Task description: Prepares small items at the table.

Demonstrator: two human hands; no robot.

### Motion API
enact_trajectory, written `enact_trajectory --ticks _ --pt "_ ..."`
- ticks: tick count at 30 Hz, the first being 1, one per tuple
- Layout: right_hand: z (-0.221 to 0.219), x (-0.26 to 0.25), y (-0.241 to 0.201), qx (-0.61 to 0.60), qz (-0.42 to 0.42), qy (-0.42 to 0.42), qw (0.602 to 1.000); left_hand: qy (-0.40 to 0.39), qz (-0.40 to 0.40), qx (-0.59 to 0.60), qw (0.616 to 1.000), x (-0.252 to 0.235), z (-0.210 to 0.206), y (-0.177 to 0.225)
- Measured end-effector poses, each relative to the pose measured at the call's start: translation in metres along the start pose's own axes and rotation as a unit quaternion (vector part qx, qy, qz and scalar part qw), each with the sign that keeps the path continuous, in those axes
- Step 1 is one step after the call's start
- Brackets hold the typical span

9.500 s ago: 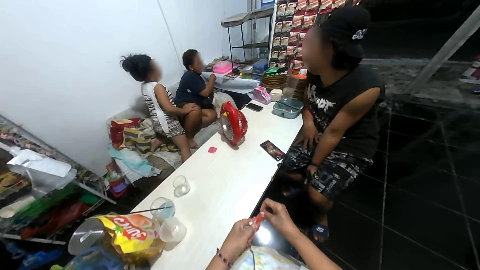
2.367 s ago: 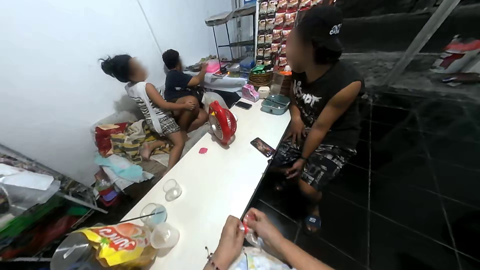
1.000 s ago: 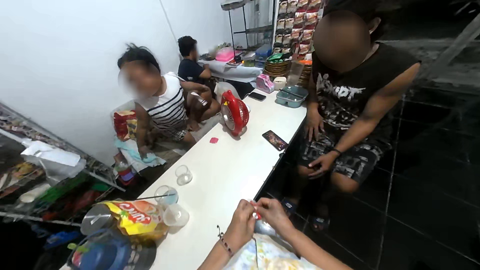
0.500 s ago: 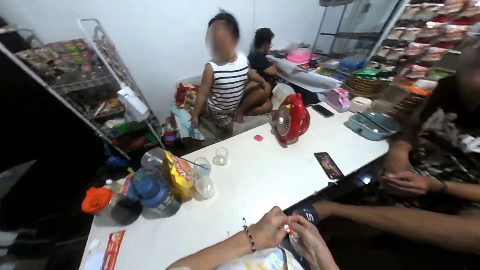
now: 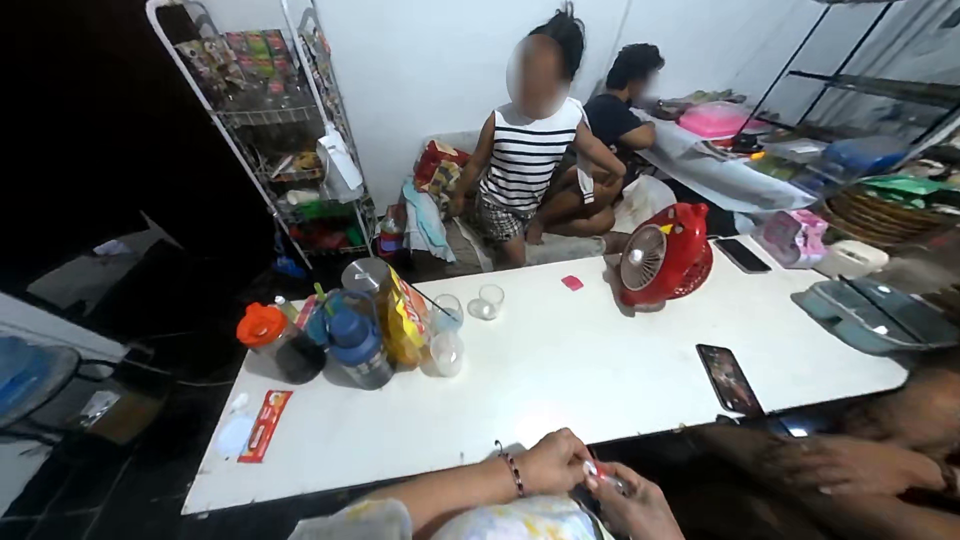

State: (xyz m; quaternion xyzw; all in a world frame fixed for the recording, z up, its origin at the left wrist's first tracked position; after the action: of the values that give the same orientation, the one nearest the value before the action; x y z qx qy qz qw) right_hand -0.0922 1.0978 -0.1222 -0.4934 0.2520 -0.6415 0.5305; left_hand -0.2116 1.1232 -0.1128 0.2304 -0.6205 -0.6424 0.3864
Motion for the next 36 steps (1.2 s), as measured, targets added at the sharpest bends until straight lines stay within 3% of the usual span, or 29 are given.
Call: enact_trajectory --ticks 6,17,30,36 --pt "-0.002 -0.001 0.003 0.022 -0.040 0.030 0.999 0.011 -0.023 -0.027 0.999 -0.004 0.001 0.003" --pt "0.010 -0.009 0.007 -0.013 0.006 0.105 0.994 0.068 0.008 -0.035 0.997 -0.015 0.001 0.000" --pt "-0.001 -0.011 0.013 -0.110 -0.086 0.011 0.990 0.119 -0.024 -0.068 0.990 -0.012 0.005 -0.001" --pt "-0.013 -0.016 0.015 -0.109 -0.078 -0.077 0.988 0.110 -0.027 -0.069 0.991 -0.008 0.008 -0.001"
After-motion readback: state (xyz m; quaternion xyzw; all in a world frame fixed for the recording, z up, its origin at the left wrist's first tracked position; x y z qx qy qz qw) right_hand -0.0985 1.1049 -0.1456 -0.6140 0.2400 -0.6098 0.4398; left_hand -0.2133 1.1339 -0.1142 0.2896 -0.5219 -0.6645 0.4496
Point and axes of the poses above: each hand's wrist, its own x-axis away from the middle knuckle, its own z-axis out of the back of the hand, y = z × x, the point moved 9 cm from there along -x, towards the middle knuckle, and after that the axes turned 9 degrees about x, right-handed, at the moved point
